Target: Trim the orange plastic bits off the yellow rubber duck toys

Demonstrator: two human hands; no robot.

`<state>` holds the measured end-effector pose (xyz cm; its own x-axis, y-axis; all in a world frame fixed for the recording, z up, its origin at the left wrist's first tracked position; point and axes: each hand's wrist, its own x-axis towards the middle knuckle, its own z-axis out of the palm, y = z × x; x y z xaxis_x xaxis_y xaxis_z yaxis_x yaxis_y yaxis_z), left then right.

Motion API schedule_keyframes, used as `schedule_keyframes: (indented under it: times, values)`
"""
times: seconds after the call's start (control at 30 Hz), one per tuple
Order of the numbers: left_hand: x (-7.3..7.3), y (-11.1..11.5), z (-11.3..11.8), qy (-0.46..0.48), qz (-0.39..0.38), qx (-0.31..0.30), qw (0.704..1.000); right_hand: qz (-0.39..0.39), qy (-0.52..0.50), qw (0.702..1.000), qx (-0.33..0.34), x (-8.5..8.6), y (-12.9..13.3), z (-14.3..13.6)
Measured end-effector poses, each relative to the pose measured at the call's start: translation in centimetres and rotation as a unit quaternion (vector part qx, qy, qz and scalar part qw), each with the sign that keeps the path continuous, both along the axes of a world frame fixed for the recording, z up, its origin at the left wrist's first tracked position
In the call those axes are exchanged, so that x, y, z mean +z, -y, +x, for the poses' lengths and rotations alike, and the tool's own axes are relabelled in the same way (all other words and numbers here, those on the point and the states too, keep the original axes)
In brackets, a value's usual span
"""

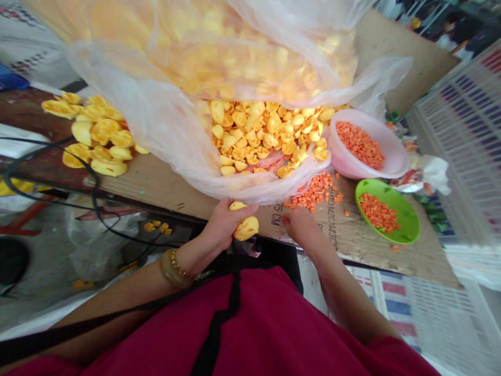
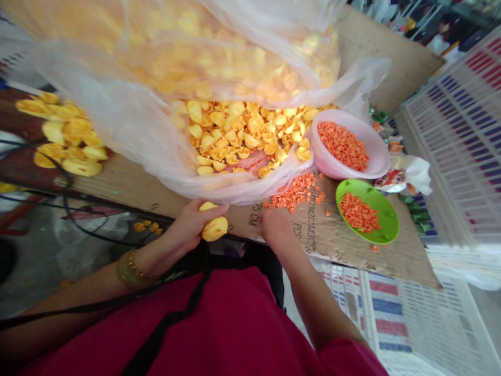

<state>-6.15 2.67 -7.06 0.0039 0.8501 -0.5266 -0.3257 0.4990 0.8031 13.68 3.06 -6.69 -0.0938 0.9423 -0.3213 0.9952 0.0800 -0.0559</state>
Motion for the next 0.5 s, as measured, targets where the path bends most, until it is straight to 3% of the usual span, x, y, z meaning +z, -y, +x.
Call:
schedule_keyframes:
  times: [0.23, 0.4, 0.5]
  values:
    - [0.5, 0.2, -1.1, 0.092, -0.093, -0.101, 0.986, 0.050, -0.103, 0.993, -0.020, -1.7, 0.4, 0.6]
    - [0.2, 0.3, -1.8, 0.128, -0.104, -0.119, 0.979, 0.137, -0.135, 0.977, -0.096, -3.4, 1.1, 0.5]
    - [-0.2, 0.2, -1.9, 0.146, -0.096, -0.108, 0.979, 0.151, -0.134, 0.972, -0.119, -3.7, 1.2, 0.1]
